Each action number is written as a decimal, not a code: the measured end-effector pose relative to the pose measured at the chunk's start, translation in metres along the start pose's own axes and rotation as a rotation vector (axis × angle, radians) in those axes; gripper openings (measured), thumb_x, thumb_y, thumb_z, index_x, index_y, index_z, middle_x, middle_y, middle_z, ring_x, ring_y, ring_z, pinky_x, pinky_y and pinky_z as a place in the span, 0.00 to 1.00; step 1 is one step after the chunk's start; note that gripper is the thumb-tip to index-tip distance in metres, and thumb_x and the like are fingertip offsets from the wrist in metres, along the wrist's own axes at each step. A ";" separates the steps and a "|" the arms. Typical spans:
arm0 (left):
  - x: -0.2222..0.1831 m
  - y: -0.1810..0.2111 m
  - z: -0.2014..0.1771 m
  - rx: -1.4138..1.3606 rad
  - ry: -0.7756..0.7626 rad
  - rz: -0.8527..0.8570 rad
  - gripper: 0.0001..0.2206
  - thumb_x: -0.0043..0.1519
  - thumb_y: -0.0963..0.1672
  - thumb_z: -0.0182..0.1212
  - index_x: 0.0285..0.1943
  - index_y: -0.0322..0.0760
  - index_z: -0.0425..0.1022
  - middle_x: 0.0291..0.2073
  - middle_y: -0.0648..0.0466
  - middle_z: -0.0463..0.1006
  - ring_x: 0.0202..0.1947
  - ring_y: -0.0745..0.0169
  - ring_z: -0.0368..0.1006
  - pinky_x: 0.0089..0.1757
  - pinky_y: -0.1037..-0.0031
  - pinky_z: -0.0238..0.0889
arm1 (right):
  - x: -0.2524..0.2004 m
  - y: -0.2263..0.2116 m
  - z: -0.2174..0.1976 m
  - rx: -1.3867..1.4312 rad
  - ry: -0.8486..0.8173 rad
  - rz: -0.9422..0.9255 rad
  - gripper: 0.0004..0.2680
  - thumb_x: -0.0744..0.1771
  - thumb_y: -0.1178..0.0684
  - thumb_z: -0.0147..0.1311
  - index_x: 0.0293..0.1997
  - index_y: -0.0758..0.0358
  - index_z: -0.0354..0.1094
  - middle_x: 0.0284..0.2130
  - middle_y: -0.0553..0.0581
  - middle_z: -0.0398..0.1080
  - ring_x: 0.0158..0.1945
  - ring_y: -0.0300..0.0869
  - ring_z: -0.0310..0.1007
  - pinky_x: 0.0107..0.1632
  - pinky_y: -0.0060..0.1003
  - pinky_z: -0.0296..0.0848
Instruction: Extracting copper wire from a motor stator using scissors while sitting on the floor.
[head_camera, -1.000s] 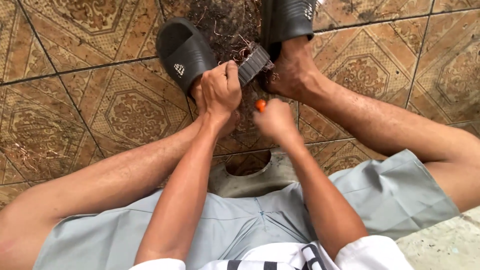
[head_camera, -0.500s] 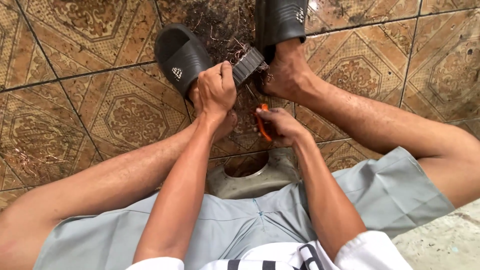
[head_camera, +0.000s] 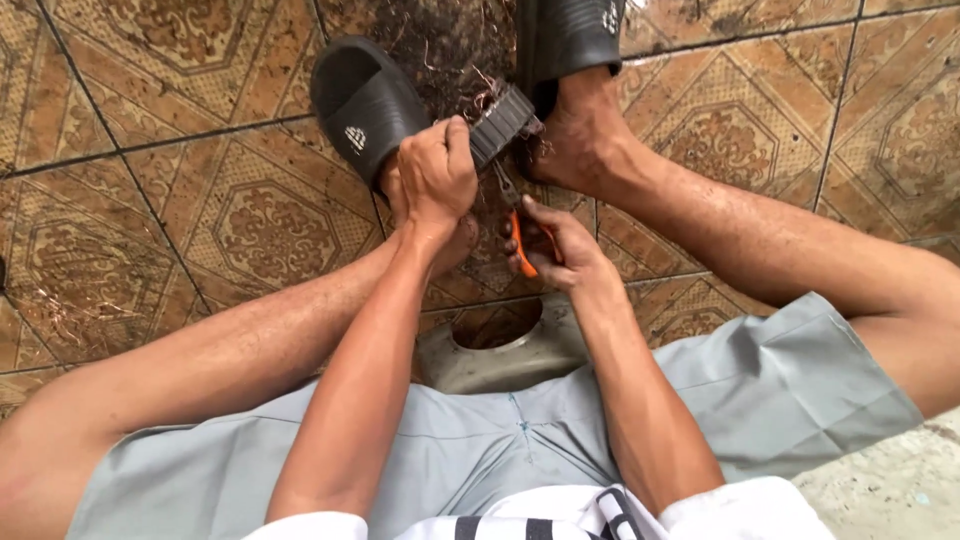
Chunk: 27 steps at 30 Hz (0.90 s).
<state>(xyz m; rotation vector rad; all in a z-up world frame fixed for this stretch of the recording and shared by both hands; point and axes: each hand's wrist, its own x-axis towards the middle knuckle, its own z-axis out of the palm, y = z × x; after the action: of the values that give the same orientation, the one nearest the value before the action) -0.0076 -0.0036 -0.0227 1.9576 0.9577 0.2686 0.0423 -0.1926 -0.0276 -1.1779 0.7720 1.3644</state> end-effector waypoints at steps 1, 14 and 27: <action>0.000 0.001 -0.002 0.053 -0.024 -0.071 0.22 0.65 0.50 0.42 0.16 0.45 0.65 0.09 0.54 0.66 0.13 0.56 0.66 0.24 0.70 0.54 | 0.004 0.005 -0.005 0.172 -0.132 0.087 0.08 0.67 0.46 0.59 0.34 0.57 0.71 0.25 0.52 0.65 0.29 0.49 0.74 0.32 0.39 0.76; 0.002 0.017 -0.008 0.060 -0.036 -0.135 0.21 0.63 0.50 0.43 0.18 0.43 0.71 0.12 0.51 0.71 0.19 0.54 0.73 0.29 0.67 0.62 | -0.005 -0.023 0.022 -1.401 0.322 -0.223 0.16 0.62 0.38 0.59 0.36 0.63 0.78 0.27 0.70 0.75 0.39 0.64 0.79 0.38 0.56 0.76; 0.011 0.002 -0.002 0.105 -0.074 -0.116 0.23 0.64 0.52 0.41 0.17 0.42 0.67 0.11 0.51 0.67 0.17 0.52 0.68 0.27 0.64 0.58 | 0.009 -0.015 -0.023 0.220 -0.267 0.180 0.13 0.67 0.41 0.59 0.29 0.59 0.67 0.20 0.48 0.61 0.29 0.49 0.73 0.30 0.41 0.77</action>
<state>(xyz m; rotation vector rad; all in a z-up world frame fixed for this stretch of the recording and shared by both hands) -0.0002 0.0048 -0.0225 1.9838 1.0509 0.0800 0.0629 -0.2084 -0.0399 -0.7507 0.8255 1.5057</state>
